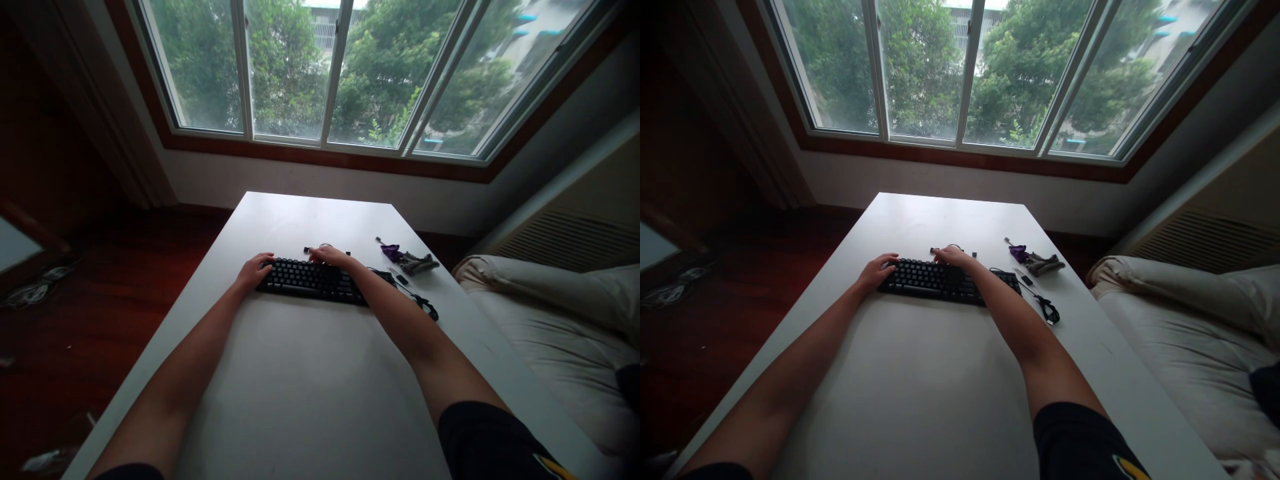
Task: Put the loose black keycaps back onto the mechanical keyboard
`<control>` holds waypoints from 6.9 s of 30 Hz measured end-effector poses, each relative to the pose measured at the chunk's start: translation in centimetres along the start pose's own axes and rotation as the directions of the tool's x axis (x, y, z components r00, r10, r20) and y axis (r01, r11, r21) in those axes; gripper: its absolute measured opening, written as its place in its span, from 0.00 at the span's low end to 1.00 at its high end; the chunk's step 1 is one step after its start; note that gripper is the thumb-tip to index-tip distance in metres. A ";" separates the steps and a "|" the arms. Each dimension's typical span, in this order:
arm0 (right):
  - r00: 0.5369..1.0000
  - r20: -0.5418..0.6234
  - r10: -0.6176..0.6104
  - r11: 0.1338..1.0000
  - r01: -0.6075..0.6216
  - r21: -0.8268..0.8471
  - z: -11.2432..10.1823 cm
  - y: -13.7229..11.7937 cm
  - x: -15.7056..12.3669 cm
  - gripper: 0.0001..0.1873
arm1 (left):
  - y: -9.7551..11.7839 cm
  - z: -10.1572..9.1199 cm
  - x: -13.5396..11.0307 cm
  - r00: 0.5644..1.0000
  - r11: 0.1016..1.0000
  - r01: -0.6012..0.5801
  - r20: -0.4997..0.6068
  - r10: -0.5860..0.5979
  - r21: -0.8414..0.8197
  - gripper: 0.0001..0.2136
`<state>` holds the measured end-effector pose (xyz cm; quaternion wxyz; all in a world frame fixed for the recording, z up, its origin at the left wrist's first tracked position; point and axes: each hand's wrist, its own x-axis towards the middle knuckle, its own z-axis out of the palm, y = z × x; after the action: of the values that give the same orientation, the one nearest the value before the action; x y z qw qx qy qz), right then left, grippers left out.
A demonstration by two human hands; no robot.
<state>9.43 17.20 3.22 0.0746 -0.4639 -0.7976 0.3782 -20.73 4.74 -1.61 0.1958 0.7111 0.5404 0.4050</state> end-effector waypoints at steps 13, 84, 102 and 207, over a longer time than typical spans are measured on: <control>0.995 0.006 -0.102 0.973 0.101 -0.208 1.1 0.8 0.6 0.24 | -0.1 0.2 0.0 1.000 1.000 0.009 0.009 -0.009 -0.007 0.12; 0.966 0.051 -0.253 0.817 0.241 -0.524 -1.0 -0.8 -2.1 0.09 | -0.2 0.3 0.2 1.000 1.000 -0.001 0.016 0.001 -0.006 0.13; 0.991 0.023 -0.133 0.972 0.135 -0.195 0.7 1.4 -0.7 0.28 | 0.1 0.2 0.1 1.000 1.000 0.007 0.022 -0.007 0.004 0.12; 0.905 -0.355 -0.236 0.971 0.237 -0.041 2.2 4.4 -5.0 0.04 | 0.1 0.8 0.2 0.999 0.999 -0.036 0.023 0.036 0.023 0.13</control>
<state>14.20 13.31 -0.17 0.2642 -0.4247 -0.8204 0.2772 -20.06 4.99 -1.97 0.1863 0.7275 0.5300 0.3938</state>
